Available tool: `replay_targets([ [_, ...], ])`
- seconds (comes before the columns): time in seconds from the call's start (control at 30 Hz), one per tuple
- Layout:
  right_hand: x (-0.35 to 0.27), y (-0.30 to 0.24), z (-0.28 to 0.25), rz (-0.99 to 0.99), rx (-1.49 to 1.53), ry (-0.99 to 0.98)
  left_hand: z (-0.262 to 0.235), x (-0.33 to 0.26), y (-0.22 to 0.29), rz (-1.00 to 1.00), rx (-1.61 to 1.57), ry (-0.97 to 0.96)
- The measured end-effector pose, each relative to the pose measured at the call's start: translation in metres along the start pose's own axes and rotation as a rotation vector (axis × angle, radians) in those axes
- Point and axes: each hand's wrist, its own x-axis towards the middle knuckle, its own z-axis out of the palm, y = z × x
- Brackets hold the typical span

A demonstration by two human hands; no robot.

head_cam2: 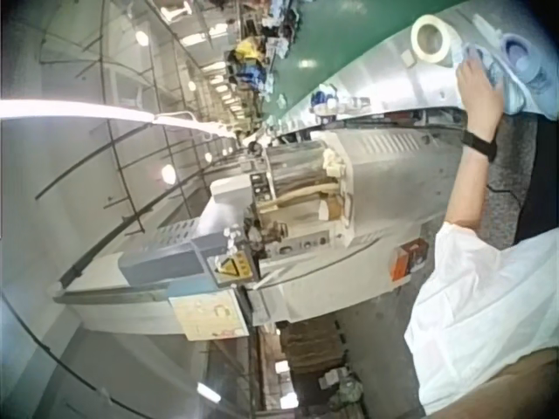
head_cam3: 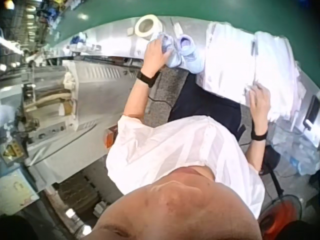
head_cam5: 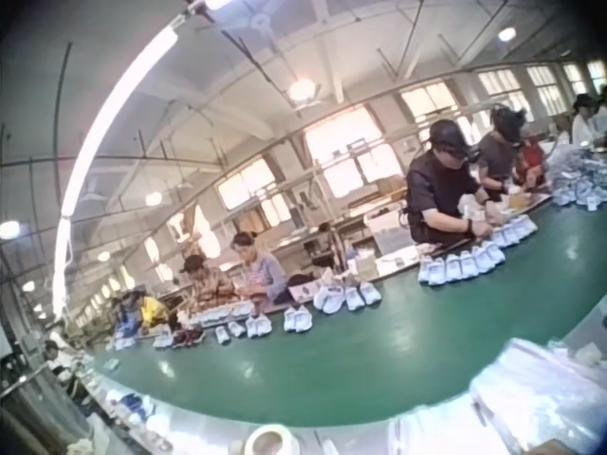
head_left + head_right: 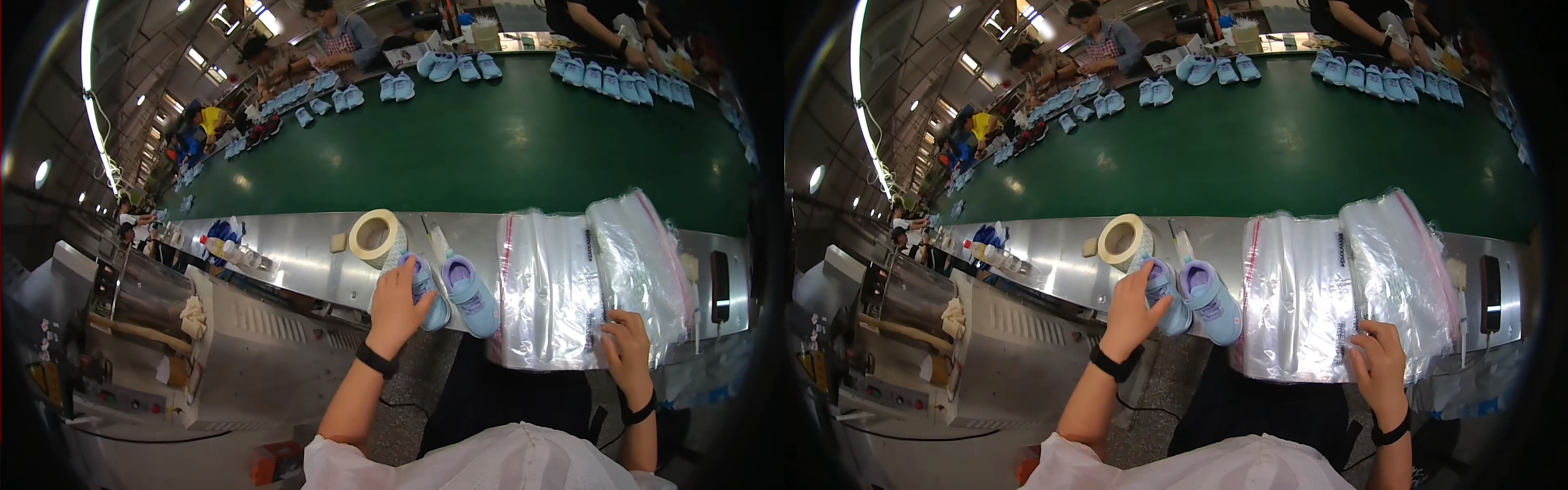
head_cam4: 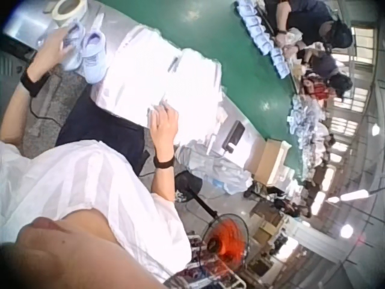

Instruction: The person applies adhesive labels to clear plastic bags on a factory table. They then pick up a light blue sneaker, apply a substance to it using a syringe, and place it back on the table. The person continues to apply labels to more plastic bags.

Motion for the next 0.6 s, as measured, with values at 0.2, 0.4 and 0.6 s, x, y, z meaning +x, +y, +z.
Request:
replay_targets([
  [0.2, -0.007, 0.007, -0.001, 0.022, -0.011, 0.002, -0.016, 0.031, -0.008, 0.108, -0.069, -0.401],
  [0.4, -0.002, 0.001, 0.001, 0.014, -0.048, 0.001, -0.020, 0.035, 0.020, 0.200, 0.077, -0.652],
  [0.6, -0.006, 0.010, 0.011, 0.008, -0.030, -0.002, 0.000, 0.034, -0.001, -0.045, -0.237, -0.629],
])
